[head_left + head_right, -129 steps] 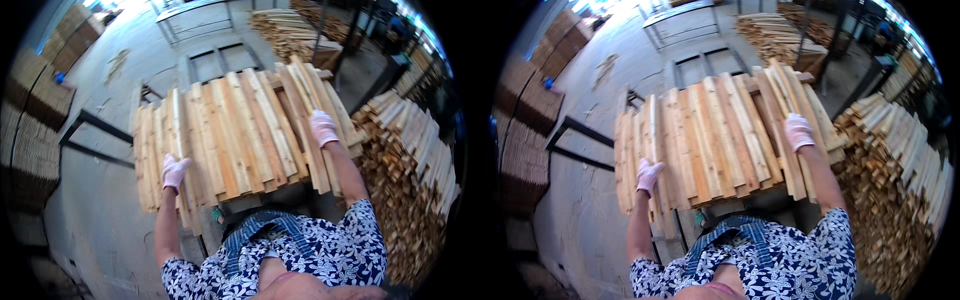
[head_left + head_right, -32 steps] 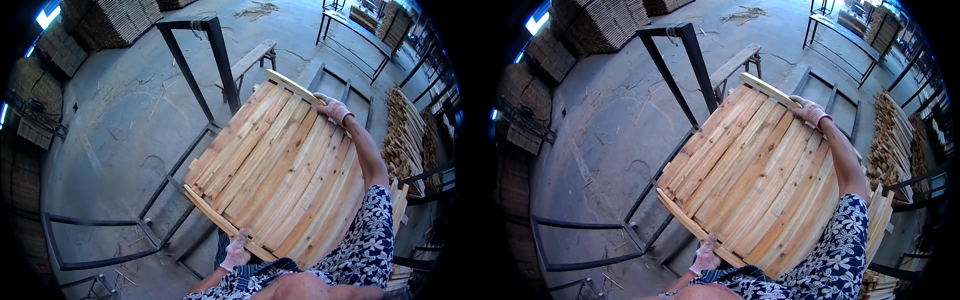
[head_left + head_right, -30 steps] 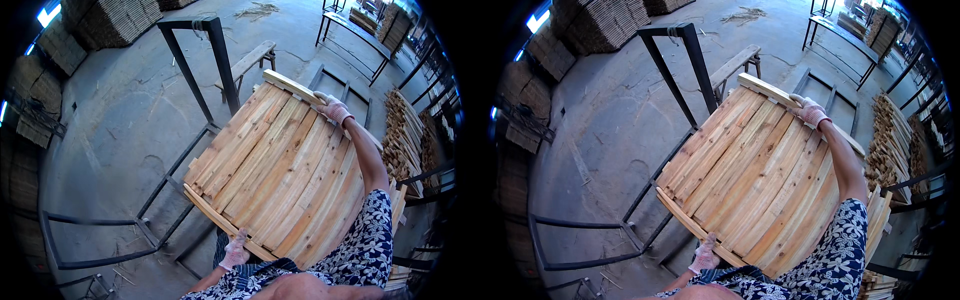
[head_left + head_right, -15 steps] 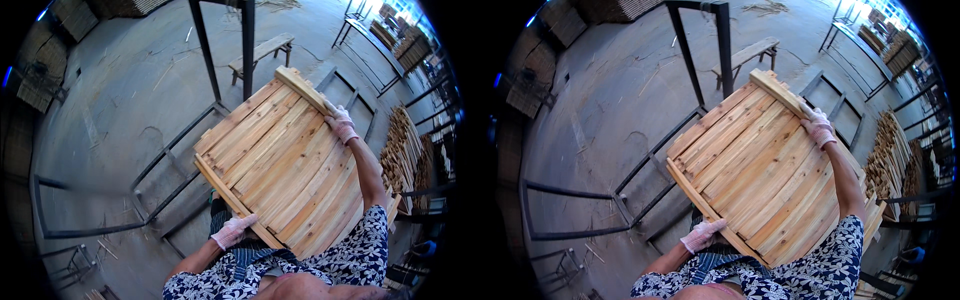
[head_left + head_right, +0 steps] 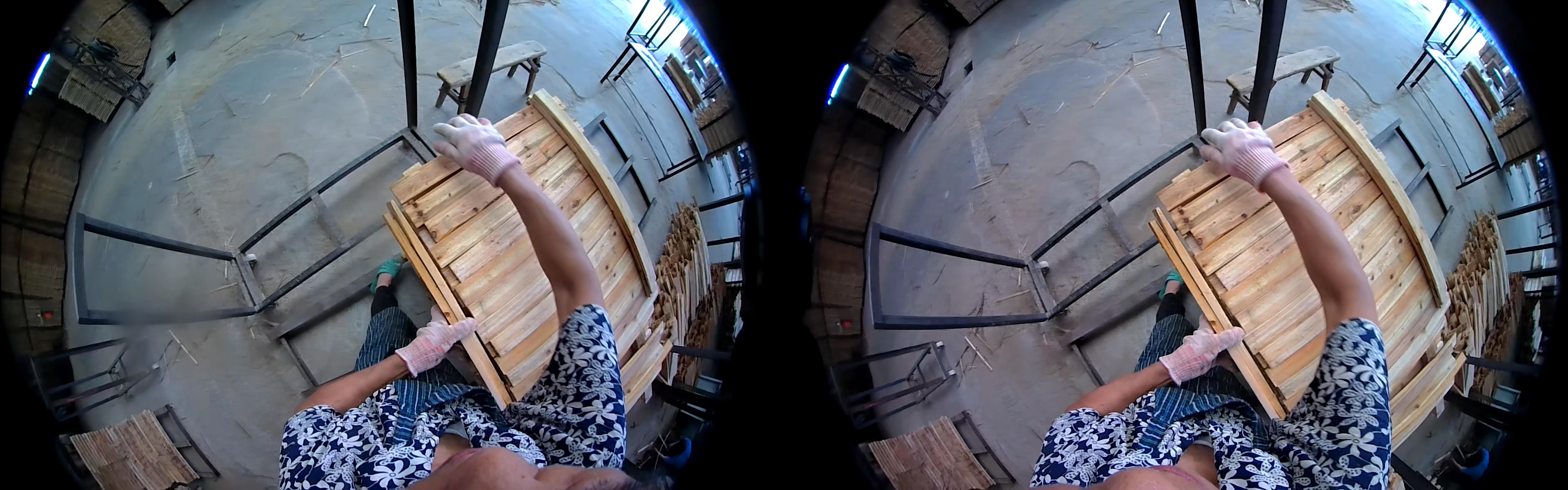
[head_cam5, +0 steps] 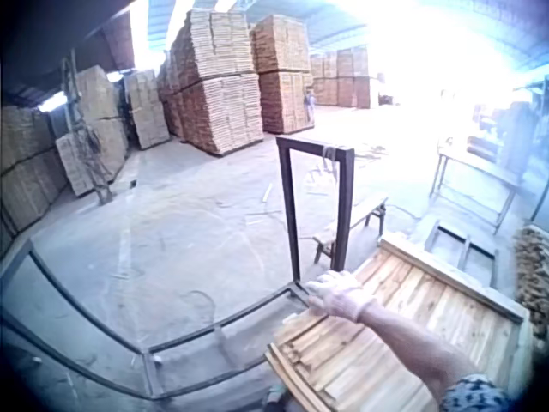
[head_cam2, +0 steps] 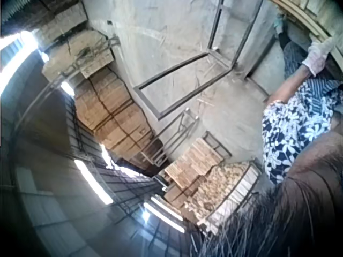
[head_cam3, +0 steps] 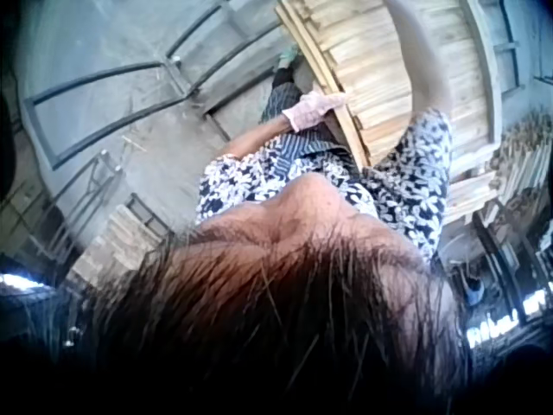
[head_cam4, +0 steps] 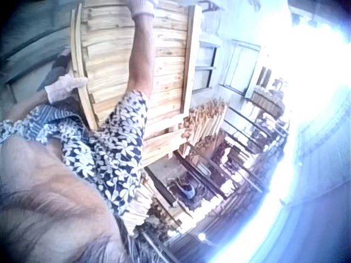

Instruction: The person repeatedly picks up bundles of wooden planks from a large pile and places them onto a metal rack. The person wears gloves and handles the planks by hand, arranging them in a stack on the rack.

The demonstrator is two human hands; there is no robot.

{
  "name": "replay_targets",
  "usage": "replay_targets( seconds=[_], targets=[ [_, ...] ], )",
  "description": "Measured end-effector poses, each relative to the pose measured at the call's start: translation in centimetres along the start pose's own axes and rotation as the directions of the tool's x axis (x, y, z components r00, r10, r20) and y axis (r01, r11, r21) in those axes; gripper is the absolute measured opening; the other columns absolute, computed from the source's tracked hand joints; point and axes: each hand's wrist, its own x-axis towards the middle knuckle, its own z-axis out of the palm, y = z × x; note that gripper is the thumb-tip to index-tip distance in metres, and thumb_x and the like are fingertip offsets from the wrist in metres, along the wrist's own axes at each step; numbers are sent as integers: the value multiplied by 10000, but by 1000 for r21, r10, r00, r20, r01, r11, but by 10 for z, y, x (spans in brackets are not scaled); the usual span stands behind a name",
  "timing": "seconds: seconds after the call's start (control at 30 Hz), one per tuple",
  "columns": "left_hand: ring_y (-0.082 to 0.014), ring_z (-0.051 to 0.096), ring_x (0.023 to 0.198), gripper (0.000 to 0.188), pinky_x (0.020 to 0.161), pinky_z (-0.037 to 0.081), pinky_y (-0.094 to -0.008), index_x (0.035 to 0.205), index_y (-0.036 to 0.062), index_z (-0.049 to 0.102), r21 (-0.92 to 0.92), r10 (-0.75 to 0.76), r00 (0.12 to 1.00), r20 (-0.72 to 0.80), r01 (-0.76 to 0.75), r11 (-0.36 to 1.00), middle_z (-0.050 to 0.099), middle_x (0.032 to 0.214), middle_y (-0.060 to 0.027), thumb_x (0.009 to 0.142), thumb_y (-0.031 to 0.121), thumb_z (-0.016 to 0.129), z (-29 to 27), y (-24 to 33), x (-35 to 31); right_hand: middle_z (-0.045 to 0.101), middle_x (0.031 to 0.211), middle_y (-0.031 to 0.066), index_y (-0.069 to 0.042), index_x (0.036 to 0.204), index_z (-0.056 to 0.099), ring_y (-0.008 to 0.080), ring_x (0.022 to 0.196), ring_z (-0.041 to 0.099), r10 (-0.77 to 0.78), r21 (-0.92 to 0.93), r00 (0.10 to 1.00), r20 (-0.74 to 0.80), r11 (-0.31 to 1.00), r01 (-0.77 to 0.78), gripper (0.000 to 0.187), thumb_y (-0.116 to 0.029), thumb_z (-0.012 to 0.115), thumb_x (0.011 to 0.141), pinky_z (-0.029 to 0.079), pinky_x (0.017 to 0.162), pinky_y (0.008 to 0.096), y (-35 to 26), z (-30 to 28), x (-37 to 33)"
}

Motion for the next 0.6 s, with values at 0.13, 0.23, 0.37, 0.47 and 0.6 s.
replay_targets(
  seconds=[0.13,0.23,0.37,0.47,0.6],
  targets=[
    [-271,704,1029,708,737,668,-436,1456,52,335,-148,2,997,71,9,989,635,1170,-112,926,243,765,-28,30,-37,732,1078,182,-210,1205,683,356,1062,697,62,-190,852,519,981,44,489,-531,363,1022,522,926,497,-3,11,34],
    [-253,722,940,567,740,663,-401,1346,42,456,-148,-58,998,14,59,987,676,1112,-116,929,272,765,-39,33,-15,747,1026,198,-143,1127,733,370,1036,711,67,-180,872,484,983,24,593,-566,333,1017,532,918,487,-6,9,29],
    [-178,707,1009,408,711,607,-321,1182,-18,691,12,15,999,29,-15,1000,723,1096,-128,933,296,768,7,93,-17,746,1053,202,-59,1037,771,368,1050,709,194,-193,881,430,974,-120,724,-602,292,1019,533,925,477,-5,14,27],
    [-192,718,983,407,706,625,-341,1219,0,647,-142,76,995,62,-67,988,714,1080,-111,947,284,751,1,43,21,742,1071,189,-48,1060,761,353,1092,683,174,-170,911,373,978,-117,721,-595,294,1028,454,1024,459,5,23,19],
    [-304,740,877,593,619,674,-448,1281,5,393,45,153,988,-4,-153,987,651,1162,-178,932,317,756,-3,53,-6,598,1281,122,-155,1303,618,293,1270,498,49,-55,978,-205,997,-61,415,-423,551,993,365,1094,479,-2,22,-57]
  ],
)
